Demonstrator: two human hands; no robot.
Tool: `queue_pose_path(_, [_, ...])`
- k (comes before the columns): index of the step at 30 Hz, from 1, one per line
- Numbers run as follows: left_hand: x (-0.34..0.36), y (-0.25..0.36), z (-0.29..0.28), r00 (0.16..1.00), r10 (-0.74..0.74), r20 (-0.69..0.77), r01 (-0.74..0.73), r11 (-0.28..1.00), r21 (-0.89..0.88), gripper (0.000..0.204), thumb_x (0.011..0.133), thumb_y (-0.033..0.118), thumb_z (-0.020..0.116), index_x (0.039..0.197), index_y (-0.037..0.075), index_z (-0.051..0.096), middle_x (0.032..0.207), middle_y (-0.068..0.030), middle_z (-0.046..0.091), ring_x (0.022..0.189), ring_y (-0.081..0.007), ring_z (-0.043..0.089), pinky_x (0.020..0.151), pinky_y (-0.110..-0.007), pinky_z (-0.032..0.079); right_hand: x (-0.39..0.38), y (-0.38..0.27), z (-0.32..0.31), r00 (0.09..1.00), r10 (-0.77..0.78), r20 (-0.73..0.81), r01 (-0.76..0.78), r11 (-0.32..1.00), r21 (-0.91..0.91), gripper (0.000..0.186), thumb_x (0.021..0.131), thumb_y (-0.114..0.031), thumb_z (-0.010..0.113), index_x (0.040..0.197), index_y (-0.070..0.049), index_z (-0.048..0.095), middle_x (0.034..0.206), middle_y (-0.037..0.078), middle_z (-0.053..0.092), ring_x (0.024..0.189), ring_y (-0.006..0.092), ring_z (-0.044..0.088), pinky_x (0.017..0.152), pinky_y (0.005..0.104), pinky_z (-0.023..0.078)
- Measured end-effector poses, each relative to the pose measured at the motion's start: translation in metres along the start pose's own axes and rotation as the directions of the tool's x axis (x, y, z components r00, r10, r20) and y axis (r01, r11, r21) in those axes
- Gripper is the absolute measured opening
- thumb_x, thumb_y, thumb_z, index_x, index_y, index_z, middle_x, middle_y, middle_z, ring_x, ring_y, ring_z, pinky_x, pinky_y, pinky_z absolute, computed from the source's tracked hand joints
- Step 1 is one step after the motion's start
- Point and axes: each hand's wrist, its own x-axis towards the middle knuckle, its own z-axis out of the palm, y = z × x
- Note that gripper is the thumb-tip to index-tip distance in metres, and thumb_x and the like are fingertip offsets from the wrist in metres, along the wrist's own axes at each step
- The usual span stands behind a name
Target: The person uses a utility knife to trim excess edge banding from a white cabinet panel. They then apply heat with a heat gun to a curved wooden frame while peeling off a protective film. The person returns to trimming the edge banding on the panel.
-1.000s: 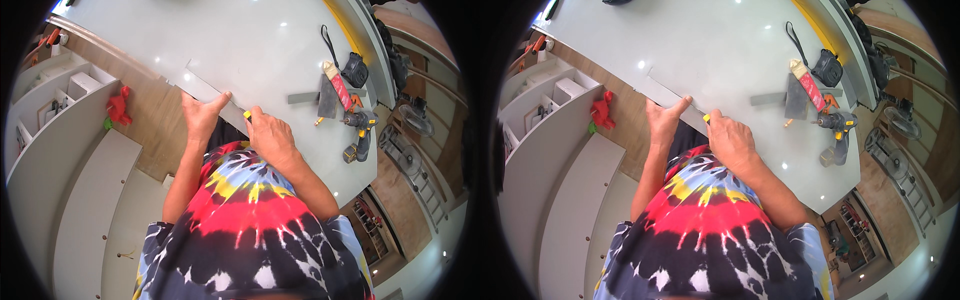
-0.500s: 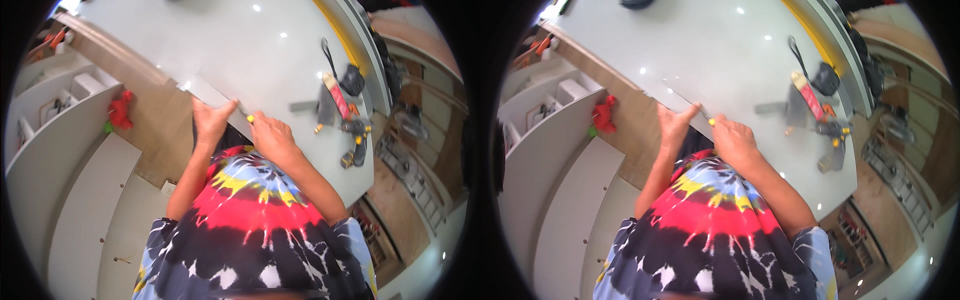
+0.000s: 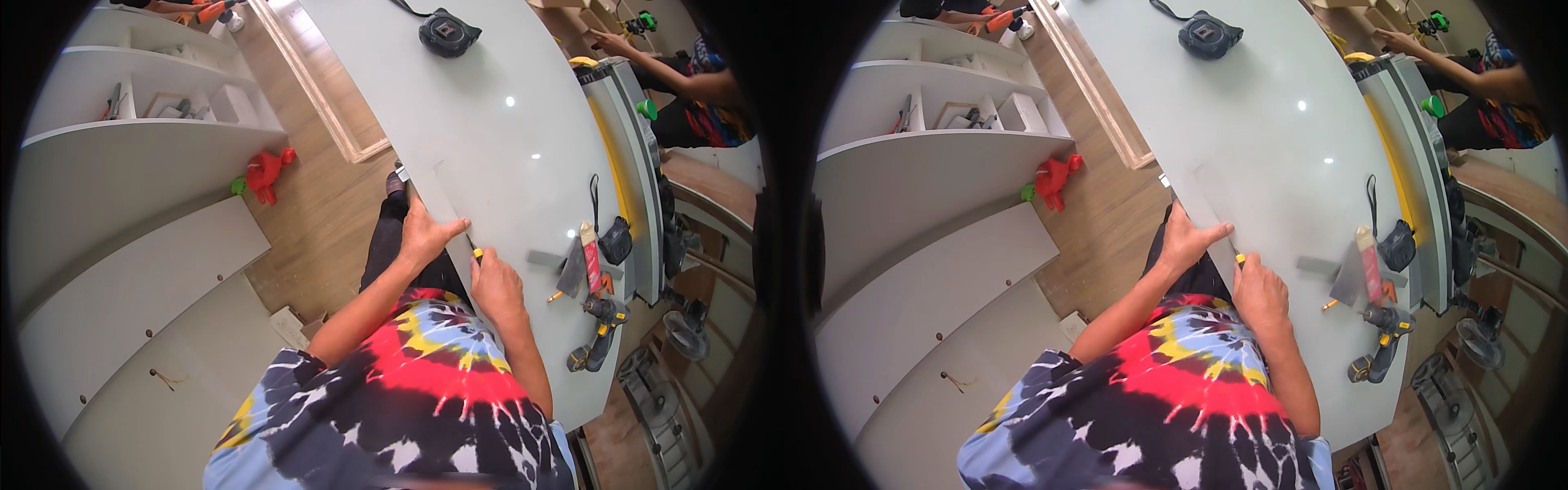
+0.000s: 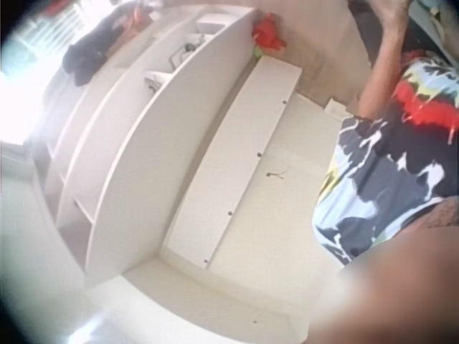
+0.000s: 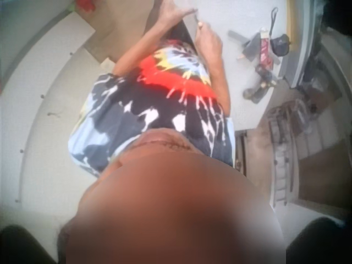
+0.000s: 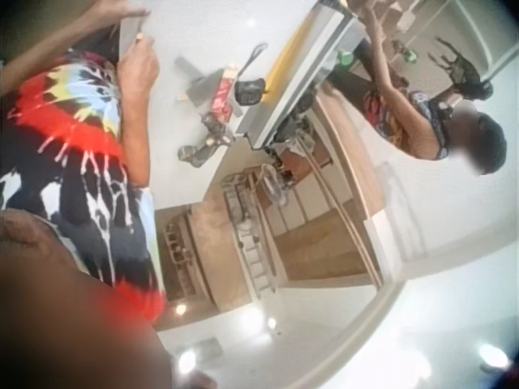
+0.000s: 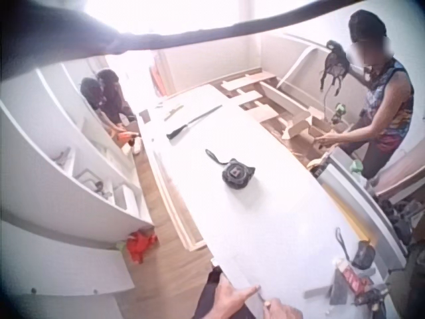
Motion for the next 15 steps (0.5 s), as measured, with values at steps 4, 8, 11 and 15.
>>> queue_pose_path(4, [0.002,0.000,0.001,0.999,0.034,-0.006,-0.034,0.998,0.047,0.088,0.072,0.018,0.093,0.142,-0.001,0.045,0.127,-0.0197,0.069,0.119,-0.0334,0.069,0.103,-0.042,0.054,-0.001,0.008,0.004,0.999,-0.022,-0.049,0.024,0.999,0.033,0.027,0.104,-0.026,0.060,0.101,0.000,0.054,0.083,0.028,0.071,0.081,0.0495,0.070,0.072,0.0587,0.055])
queue_pose_path(8, [0.003,0.004,0.002,0.999,-0.035,-0.004,0.036,0.998,0.044,0.084,0.071,0.019,0.093,0.138,-0.002,0.048,0.122,-0.0192,0.071,0.115,-0.0337,0.070,0.100,-0.042,0.055,-0.002,0.012,0.009,0.997,-0.011,-0.070,0.016,0.997,0.077,0.026,0.104,-0.026,0.060,0.100,0.000,0.054,0.083,0.028,0.070,0.081,0.0497,0.070,0.072,0.0594,0.054])
queue_pose_path(11, [0.003,0.006,0.000,0.999,0.013,-0.035,-0.011,0.998,0.065,0.080,0.070,0.021,0.094,0.134,-0.002,0.051,0.119,-0.0193,0.072,0.110,-0.0337,0.072,0.098,-0.042,0.056,-0.002,0.006,0.008,0.998,-0.005,-0.060,0.010,0.997,0.073,0.026,0.104,-0.025,0.060,0.100,0.000,0.055,0.083,0.029,0.070,0.082,0.0500,0.069,0.072,0.0598,0.053])
queue_pose_path(15, [0.007,-0.006,0.002,0.996,-0.062,-0.057,0.063,0.998,0.014,0.079,0.069,0.023,0.094,0.131,-0.003,0.052,0.118,-0.0219,0.071,0.111,-0.0352,0.071,0.098,-0.042,0.055,-0.007,-0.002,-0.015,0.997,-0.025,-0.075,0.028,0.999,0.039,0.025,0.105,-0.024,0.059,0.102,0.000,0.056,0.082,0.030,0.069,0.082,0.0513,0.069,0.071,0.0604,0.052])
